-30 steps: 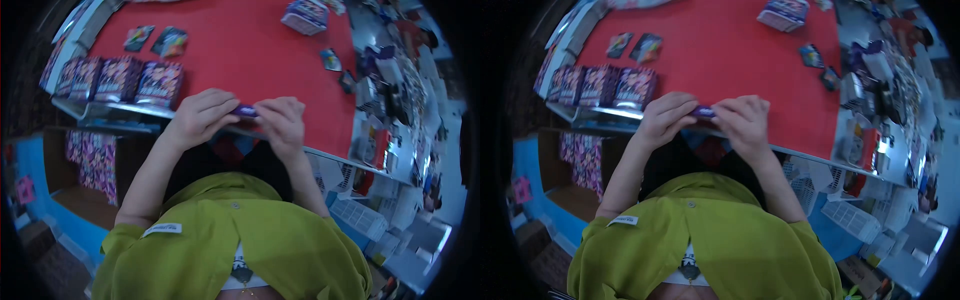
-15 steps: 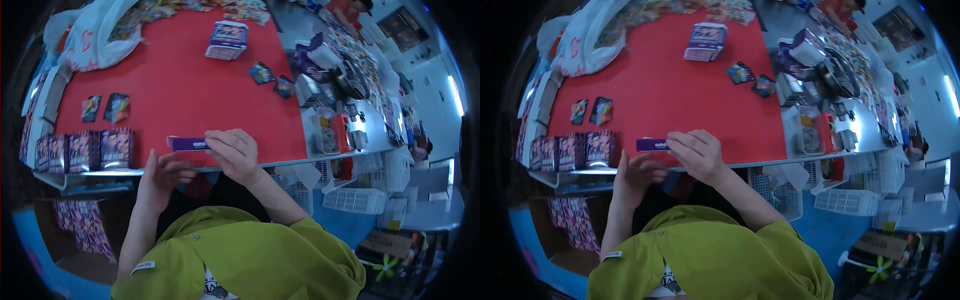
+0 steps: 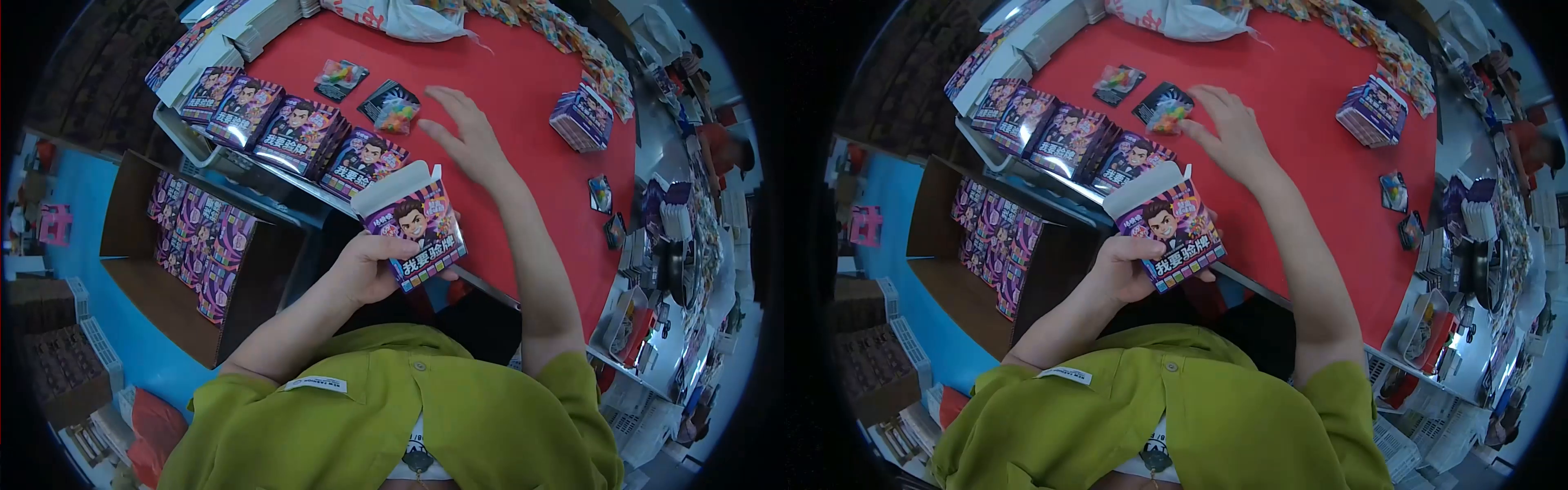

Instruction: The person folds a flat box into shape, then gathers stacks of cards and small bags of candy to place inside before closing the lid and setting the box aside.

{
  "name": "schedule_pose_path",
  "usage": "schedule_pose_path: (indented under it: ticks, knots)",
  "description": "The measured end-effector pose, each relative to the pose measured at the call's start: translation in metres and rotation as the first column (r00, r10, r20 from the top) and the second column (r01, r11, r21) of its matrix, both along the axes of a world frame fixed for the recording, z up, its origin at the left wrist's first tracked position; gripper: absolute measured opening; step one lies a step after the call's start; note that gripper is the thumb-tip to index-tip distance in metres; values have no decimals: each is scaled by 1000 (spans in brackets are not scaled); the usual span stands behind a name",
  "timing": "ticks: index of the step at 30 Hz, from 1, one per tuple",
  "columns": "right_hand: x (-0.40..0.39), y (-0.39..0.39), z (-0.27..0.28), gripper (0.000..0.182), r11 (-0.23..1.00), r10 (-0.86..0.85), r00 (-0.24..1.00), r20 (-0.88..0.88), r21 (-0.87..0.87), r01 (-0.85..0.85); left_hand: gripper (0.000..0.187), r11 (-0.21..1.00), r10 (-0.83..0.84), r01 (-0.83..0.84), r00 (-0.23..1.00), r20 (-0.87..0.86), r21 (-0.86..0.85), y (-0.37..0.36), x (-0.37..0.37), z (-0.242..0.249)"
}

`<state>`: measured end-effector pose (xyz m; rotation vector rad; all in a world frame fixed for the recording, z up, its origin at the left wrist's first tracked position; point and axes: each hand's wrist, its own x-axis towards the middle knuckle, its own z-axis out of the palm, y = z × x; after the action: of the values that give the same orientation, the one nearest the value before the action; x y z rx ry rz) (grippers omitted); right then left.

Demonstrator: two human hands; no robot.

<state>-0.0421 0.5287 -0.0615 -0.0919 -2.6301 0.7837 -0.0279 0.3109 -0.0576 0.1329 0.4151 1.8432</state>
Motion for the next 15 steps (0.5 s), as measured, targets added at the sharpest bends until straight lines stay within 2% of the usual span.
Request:
schedule_pose_path:
  ticks: [1, 3, 4, 6, 10, 11, 13, 15]
  knots:
    - [-28, 0, -6, 54, 993, -6, 998, 55, 118, -1, 70, 999, 9, -11, 999, -45, -36, -2, -3, -1]
    - [-77, -3, -17, 64, 969, -64, 973, 223, 246, 8, 71, 999, 11, -12, 1000, -28, -50, -8, -7, -2]
    - [-86, -9, -20, 64, 969, -70, 973, 222, 247, 14, 71, 998, 9, -9, 1000, -7, -57, -10, -8, -2]
    - [-98, -15, -24, 60, 902, -61, 899, 435, 409, -136, 72, 998, 22, -23, 1000, -13, -63, -11, -9, 0]
    - [-69, 12, -51, 44, 906, 99, 965, 244, 378, -189, 74, 996, 23, -30, 997, -78, -82, -9, -8, -3]
    - [-46, 24, -49, 44, 909, 44, 965, 258, 391, -146, 74, 993, 13, -26, 994, -111, -115, -7, -7, -5]
    - [-11, 35, -43, 41, 927, 108, 953, 283, 318, -199, 73, 993, -17, 3, 992, -126, -115, 0, -2, -5]
    - [44, 42, -44, 37, 944, 136, 966, 221, 267, -194, 71, 985, -6, -21, 988, -154, -169, 3, 6, -1]
